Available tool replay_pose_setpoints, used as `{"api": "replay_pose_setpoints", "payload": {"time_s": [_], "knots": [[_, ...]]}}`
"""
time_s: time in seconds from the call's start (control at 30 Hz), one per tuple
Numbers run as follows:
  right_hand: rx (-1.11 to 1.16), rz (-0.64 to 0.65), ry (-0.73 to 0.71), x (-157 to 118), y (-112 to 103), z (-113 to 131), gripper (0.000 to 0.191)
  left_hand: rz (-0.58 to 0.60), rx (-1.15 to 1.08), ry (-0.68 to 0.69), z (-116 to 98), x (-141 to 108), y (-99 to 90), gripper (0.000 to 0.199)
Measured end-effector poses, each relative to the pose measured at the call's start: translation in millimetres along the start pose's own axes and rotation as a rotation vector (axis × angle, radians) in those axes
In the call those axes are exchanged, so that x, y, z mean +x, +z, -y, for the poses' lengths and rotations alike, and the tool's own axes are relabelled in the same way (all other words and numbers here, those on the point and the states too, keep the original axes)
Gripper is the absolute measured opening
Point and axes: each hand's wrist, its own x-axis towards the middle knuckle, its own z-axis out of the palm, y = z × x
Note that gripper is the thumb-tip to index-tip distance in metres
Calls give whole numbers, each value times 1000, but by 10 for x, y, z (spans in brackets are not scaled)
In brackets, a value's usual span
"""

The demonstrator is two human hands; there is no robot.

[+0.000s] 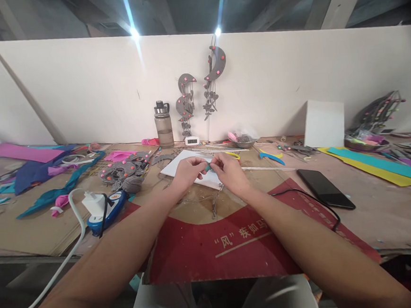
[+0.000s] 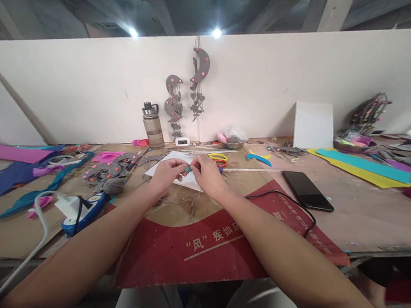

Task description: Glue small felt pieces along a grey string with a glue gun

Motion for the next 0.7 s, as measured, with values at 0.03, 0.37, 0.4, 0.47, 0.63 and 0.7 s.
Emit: {"api": "replay_pose_setpoints", "payload": {"time_s": [0.03, 0.37, 0.4, 0.47, 0.63, 0.7], "knots": [[-5, 5, 7, -1, 1, 4, 4, -3, -13, -5, 8, 3, 4, 16], [21, 57, 110, 2, 15, -9, 14, -58, -171, -45, -45, -35, 67, 12], [24, 55, 118, 1, 16, -11, 14, -61, -175, -48, -51, -39, 72, 12], [29, 50, 133, 0, 18, -13, 15, -66, -177, -52, -57, -43, 82, 11], [34, 26, 184, 1, 25, 1, 15, -49, -208, -55, -51, -49, 98, 10], [31, 10, 204, 4, 26, 12, 15, -42, -221, -49, -50, -55, 105, 11]]}}
